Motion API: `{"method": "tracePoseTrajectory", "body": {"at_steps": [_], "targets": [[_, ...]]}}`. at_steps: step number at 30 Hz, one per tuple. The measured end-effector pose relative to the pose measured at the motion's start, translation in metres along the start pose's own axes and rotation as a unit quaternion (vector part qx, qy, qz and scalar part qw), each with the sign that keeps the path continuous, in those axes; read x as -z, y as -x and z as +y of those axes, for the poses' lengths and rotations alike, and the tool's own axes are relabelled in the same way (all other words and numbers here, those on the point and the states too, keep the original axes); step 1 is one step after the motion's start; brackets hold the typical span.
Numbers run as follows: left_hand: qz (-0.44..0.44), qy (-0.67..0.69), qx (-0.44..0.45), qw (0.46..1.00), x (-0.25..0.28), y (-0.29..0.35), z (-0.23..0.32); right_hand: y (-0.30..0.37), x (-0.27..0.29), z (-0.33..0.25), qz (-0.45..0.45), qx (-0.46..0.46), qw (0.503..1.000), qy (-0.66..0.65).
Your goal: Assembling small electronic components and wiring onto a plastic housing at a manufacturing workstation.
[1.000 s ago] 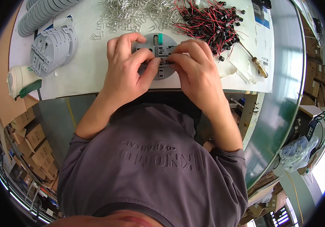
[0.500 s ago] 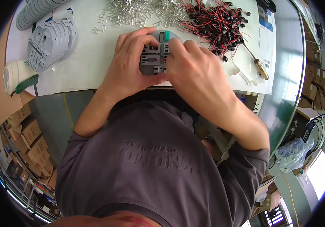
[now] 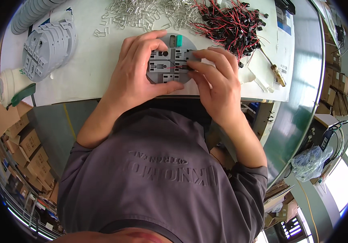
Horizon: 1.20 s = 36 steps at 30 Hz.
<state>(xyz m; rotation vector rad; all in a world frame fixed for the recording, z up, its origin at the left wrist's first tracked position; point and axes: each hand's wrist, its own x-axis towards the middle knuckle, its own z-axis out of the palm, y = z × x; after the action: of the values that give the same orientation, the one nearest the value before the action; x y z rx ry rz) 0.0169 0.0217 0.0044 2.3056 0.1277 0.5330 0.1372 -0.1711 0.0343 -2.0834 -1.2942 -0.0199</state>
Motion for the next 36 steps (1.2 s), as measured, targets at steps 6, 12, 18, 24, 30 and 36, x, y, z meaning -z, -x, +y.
{"method": "tracePoseTrajectory", "body": {"at_steps": [6,12,18,24,30,36], "targets": [[0.001,-0.002,0.000,1.000,-0.001,0.000,-0.001,-0.012,0.010,-0.006,-0.045,-0.014,0.999,-0.015],[-0.004,-0.004,0.008,1.000,-0.001,0.001,0.000,-0.032,0.024,-0.013,-0.135,-0.003,0.989,0.058],[-0.006,0.012,0.018,1.000,-0.002,0.001,0.000,-0.048,0.036,-0.022,-0.231,0.045,0.957,0.172],[-0.012,0.000,-0.003,1.000,0.001,0.000,-0.003,-0.049,0.026,-0.046,-0.291,0.079,0.902,0.309],[-0.008,-0.034,-0.010,0.999,-0.001,0.003,0.003,-0.005,0.007,-0.014,-0.095,0.112,0.974,0.174],[0.009,-0.064,-0.106,0.992,-0.012,0.001,0.002,0.026,0.017,0.005,0.091,0.000,0.995,0.039]]}}
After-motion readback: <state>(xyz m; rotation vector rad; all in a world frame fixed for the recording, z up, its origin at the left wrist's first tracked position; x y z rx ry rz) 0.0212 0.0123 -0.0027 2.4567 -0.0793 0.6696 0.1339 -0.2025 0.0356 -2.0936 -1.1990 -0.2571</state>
